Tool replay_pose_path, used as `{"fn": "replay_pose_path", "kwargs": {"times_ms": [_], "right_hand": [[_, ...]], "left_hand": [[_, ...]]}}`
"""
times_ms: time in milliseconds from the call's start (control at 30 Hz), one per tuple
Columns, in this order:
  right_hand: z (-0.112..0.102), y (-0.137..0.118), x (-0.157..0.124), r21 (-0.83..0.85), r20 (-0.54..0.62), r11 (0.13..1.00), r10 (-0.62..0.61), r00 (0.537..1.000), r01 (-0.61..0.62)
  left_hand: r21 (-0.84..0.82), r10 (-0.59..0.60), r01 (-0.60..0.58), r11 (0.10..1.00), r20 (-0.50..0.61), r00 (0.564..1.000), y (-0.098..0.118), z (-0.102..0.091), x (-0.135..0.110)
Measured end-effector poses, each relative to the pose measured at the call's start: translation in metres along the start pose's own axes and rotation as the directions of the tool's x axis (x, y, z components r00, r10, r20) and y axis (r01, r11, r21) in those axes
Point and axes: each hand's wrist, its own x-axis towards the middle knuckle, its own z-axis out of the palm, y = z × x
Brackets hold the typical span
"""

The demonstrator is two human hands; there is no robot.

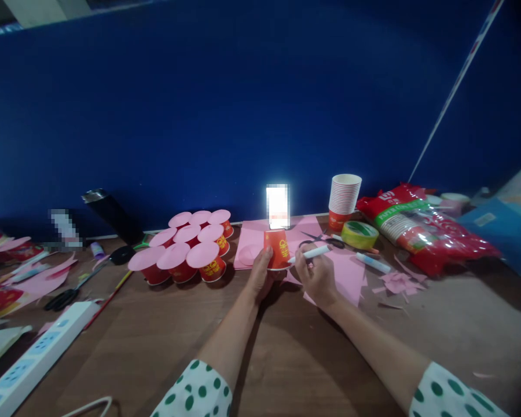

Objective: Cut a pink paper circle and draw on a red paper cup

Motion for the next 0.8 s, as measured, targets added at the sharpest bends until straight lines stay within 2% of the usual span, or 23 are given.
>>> {"fn": "replay_pose_path", "kwargs": {"times_ms": [300, 533, 800], "right_hand": [[-0.0004, -0.0007, 0.0002, 0.023, 0.014, 1.0, 0.009, 1.0, -0.01], [0.0005, 0.0005, 0.0009, 0.02, -0.002, 1.0, -0.013, 1.0, 0.013], [-0.0004, 0.0013, -0.0008, -0.005, 0.041, 1.0, 0.002, 0.999, -0.002]], "left_hand": [[-0.019, -0.003, 0.003, 1.0, 0.006, 1.0, 0.0038, 0.0056, -0.0034], [-0.014, 0.0, 0.0, 1.0, 0.003, 1.0, 0.0013, 0.0024, -0.0014], [-0.058, -0.01, 0.012, 0.998, 0.042, 0.999, 0.0007, 0.0021, -0.0008]]}}
